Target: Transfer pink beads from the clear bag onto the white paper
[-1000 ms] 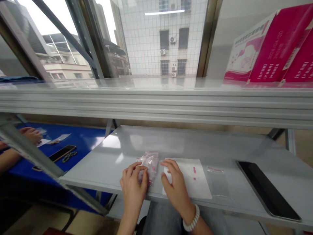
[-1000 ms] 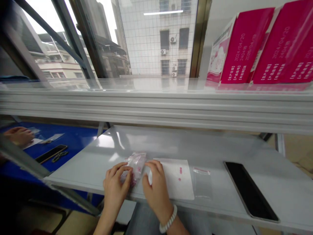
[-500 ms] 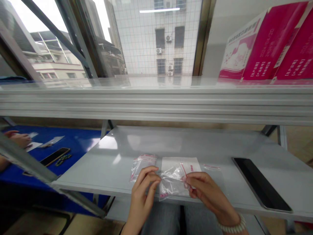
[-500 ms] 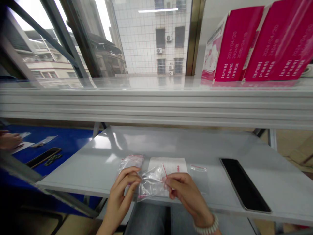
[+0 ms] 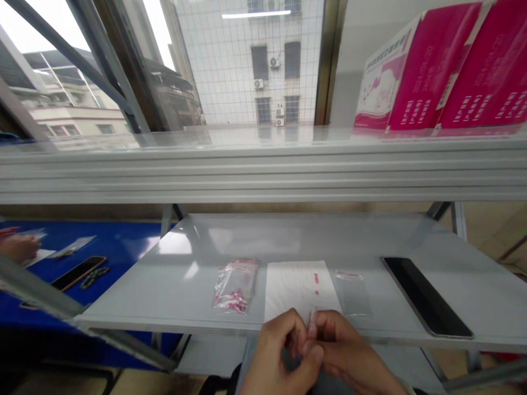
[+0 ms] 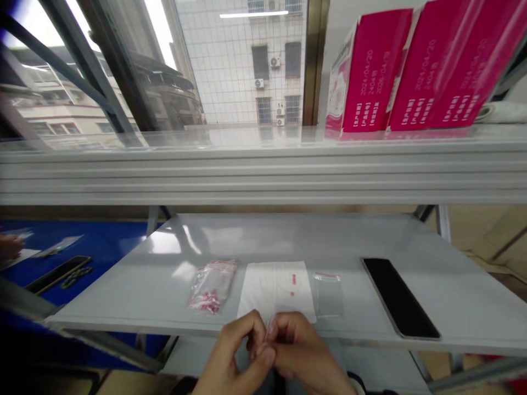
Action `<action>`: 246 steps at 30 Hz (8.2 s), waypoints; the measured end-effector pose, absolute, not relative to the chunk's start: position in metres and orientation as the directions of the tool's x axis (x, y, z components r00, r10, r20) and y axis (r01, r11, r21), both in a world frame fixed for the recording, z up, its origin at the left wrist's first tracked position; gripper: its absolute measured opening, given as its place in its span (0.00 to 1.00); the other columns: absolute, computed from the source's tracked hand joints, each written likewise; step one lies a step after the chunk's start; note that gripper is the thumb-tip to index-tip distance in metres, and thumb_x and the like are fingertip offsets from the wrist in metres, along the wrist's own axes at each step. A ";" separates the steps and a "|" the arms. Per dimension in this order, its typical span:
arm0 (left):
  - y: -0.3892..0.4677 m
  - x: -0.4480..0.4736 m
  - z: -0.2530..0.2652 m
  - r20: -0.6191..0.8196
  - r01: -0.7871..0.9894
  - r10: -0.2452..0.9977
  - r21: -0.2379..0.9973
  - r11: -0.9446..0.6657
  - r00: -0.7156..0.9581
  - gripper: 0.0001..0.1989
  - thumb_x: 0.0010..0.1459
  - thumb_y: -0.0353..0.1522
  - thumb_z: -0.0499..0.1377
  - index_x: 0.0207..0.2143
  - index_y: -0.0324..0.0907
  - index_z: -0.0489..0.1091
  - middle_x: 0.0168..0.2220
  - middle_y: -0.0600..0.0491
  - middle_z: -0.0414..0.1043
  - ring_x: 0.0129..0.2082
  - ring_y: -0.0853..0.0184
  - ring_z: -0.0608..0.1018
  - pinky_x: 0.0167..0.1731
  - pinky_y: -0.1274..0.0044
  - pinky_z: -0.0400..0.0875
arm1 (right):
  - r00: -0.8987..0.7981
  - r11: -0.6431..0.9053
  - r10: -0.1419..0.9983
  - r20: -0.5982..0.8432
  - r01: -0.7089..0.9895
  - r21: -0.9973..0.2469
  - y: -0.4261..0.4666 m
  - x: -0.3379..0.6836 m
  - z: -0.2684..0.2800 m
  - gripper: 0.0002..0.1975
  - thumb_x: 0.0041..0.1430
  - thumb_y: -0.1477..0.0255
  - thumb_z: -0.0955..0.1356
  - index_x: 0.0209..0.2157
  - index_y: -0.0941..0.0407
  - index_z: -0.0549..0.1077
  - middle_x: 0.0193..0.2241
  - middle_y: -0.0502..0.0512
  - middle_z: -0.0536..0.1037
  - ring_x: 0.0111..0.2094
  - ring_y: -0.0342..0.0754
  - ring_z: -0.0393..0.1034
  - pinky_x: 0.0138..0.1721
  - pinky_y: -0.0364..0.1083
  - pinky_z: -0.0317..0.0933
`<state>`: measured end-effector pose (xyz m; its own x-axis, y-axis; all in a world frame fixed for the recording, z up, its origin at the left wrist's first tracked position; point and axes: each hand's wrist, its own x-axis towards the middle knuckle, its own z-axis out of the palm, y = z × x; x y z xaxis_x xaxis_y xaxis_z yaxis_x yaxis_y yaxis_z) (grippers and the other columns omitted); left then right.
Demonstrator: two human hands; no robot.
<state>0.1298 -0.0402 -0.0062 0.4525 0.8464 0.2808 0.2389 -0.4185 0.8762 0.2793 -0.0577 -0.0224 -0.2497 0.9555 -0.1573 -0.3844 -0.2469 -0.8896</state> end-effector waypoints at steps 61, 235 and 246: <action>0.023 0.140 -0.005 0.155 -0.115 0.741 0.988 -0.105 0.653 0.24 0.49 0.49 0.68 0.39 0.40 0.70 0.32 0.54 0.70 0.30 0.70 0.71 0.32 0.79 0.64 | -0.117 0.569 0.807 0.579 0.419 -0.708 -0.051 0.322 0.001 0.10 0.70 0.70 0.61 0.47 0.52 0.73 0.44 0.57 0.77 0.49 0.51 0.69 0.55 0.52 0.59; 0.009 0.109 -0.036 0.494 0.458 0.867 0.787 -0.413 -0.066 0.10 0.57 0.38 0.59 0.37 0.43 0.74 0.26 0.55 0.73 0.27 0.65 0.74 0.30 0.75 0.70 | 0.459 0.019 0.714 0.529 0.743 -0.669 -0.007 0.394 -0.062 0.19 0.61 0.66 0.60 0.39 0.64 0.76 0.39 0.74 0.77 0.44 0.66 0.69 0.50 0.67 0.60; 0.019 0.034 -0.068 0.590 0.834 0.806 0.467 -0.294 -0.045 0.13 0.60 0.37 0.57 0.42 0.43 0.76 0.45 0.46 0.77 0.45 0.52 0.75 0.47 0.62 0.68 | -0.401 0.564 0.820 0.407 0.683 -0.464 0.007 0.184 -0.043 0.22 0.62 0.82 0.62 0.57 0.61 0.69 0.58 0.62 0.71 0.62 0.60 0.56 0.63 0.62 0.50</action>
